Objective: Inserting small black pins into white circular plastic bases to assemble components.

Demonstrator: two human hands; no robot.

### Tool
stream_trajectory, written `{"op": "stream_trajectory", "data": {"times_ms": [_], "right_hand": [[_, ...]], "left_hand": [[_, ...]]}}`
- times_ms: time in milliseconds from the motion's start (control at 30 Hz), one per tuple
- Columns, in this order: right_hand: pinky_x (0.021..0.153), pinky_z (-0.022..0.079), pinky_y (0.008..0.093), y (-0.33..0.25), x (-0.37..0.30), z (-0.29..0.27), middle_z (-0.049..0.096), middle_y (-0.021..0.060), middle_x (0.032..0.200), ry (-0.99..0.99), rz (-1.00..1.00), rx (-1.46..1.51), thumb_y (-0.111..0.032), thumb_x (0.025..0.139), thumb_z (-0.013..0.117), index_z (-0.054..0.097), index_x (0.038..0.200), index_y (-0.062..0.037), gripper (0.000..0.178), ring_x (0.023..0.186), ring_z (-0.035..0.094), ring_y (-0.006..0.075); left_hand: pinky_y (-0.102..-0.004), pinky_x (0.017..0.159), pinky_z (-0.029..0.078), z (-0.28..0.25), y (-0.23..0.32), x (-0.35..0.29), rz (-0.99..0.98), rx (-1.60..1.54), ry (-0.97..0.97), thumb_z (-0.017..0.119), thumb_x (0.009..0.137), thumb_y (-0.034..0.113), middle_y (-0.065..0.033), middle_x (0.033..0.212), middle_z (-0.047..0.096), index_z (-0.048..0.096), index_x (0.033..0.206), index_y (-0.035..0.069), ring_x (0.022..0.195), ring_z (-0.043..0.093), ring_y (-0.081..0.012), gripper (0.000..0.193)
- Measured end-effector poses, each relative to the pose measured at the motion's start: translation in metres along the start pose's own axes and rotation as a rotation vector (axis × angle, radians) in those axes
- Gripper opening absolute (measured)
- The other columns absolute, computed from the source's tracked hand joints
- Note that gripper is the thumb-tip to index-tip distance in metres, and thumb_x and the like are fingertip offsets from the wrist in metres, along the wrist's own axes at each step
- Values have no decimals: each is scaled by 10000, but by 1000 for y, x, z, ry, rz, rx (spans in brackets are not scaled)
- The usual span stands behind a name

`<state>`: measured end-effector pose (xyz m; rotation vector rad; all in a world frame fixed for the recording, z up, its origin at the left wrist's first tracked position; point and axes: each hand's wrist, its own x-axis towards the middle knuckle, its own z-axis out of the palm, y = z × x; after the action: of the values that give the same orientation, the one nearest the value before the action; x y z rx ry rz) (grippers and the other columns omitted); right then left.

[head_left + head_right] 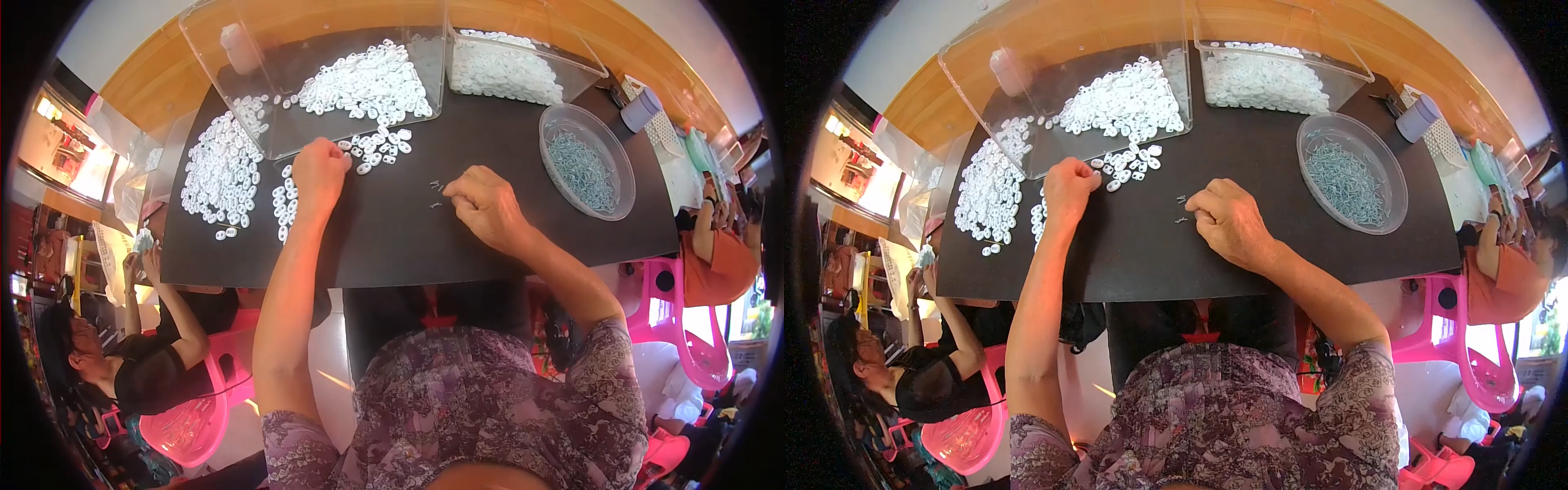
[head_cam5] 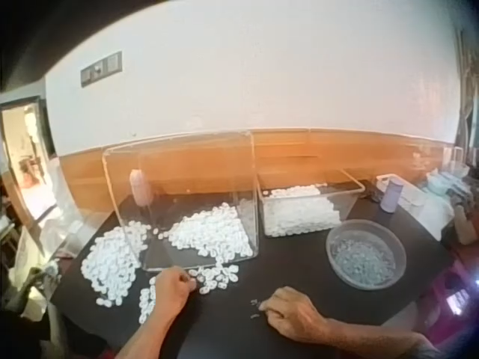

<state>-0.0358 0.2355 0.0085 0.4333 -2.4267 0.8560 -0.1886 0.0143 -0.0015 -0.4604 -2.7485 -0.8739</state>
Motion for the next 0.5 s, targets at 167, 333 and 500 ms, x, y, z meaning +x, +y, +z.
{"op": "stream_trajectory", "data": {"times_ms": [167,333,500], "right_hand": [[579,428,310,-21,-1,-1,518,64,694,-79,273,223,43,725,601,597,822,-12,112,638,521,187],[543,384,214,-52,2,13,497,-1,731,-115,429,526,5,769,625,614,849,-12,83,610,455,41],[610,397,198,-71,3,23,548,-10,809,-209,442,603,12,788,624,647,875,-18,95,703,489,36]], "left_hand": [[-211,492,371,-28,23,-50,-288,-790,-117,647,766,16,-9,693,593,632,827,-3,583,499,-68,66],[-205,503,379,-38,36,-104,-399,-1149,-241,628,824,64,-29,682,587,618,823,-6,575,500,-79,70],[-216,501,403,-40,45,-133,-475,-1489,-259,616,862,98,-61,714,587,587,865,-8,559,512,-100,110]]}}
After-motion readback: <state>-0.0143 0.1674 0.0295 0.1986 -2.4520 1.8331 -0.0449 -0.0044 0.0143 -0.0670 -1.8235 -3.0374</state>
